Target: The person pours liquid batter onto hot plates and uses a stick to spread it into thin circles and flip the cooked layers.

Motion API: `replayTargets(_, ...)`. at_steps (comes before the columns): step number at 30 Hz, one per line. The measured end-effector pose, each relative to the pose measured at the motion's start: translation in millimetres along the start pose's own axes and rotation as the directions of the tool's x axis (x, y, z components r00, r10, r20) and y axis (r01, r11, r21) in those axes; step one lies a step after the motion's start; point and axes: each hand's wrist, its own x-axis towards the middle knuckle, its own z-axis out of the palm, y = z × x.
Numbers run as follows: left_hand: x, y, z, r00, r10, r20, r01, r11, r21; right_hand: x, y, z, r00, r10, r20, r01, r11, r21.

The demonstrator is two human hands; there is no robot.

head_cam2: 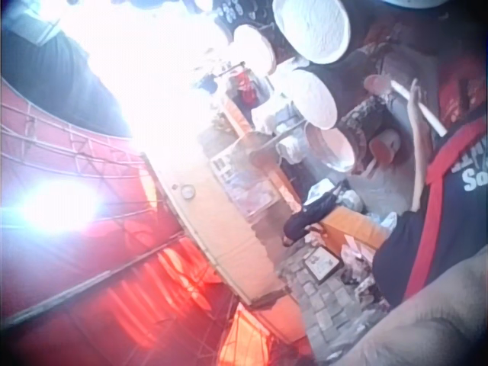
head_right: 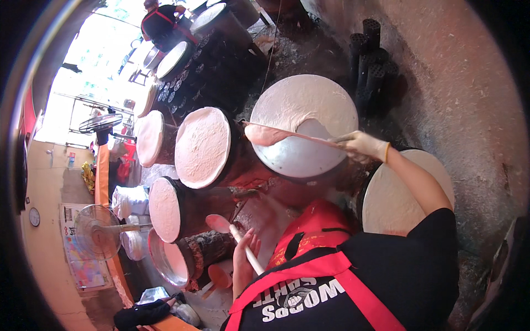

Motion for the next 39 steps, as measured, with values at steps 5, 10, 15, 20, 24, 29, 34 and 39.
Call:
replayTargets(5,-11.1,-3.5,7.6,0.998,-0.051,0.020,0.050,0.998,0.045,31.5,7.7,-15.9,0.971,-0.117,-0.210,0.122,0.992,0.012)
replayTargets(10,-4.7,7.9,-1.2,0.997,-0.075,0.024,0.073,0.993,0.088,-28.6,46.4,4.9,0.992,-0.128,0.019,0.129,0.989,-0.071)
replayTargets(15,23.7,31.3,3.7,0.988,-0.114,0.106,0.084,0.963,0.255,-72.8,100.5,21.1,0.935,-0.159,-0.317,0.205,0.972,0.118)
replayTargets(20,50.9,58.4,2.5,0.949,-0.165,0.268,0.046,0.915,0.400,-69.0,109.4,103.3,0.895,-0.053,-0.444,0.147,0.973,0.179)
replayTargets(24,80.0,82.5,-33.7,0.899,-0.188,0.397,-0.009,0.896,0.444,-113.0,195.5,156.7,0.857,-0.165,-0.488,0.245,0.964,0.105)
replayTargets(29,107.7,96.9,-104.5,0.885,-0.239,0.400,0.060,0.909,0.412,-77.2,206.2,269.1,0.804,-0.015,-0.594,0.503,0.551,0.666)
replayTargets(34,97.9,105.1,-185.6,0.936,-0.195,0.291,0.100,0.944,0.313,122.7,63.2,351.6,0.607,-0.169,-0.777,0.698,0.581,0.419)
replayTargets(39,109.8,96.8,-277.1,0.958,-0.086,0.273,0.000,0.953,0.303,314.2,-6.9,330.0,0.188,-0.202,-0.961,0.459,0.883,-0.096)
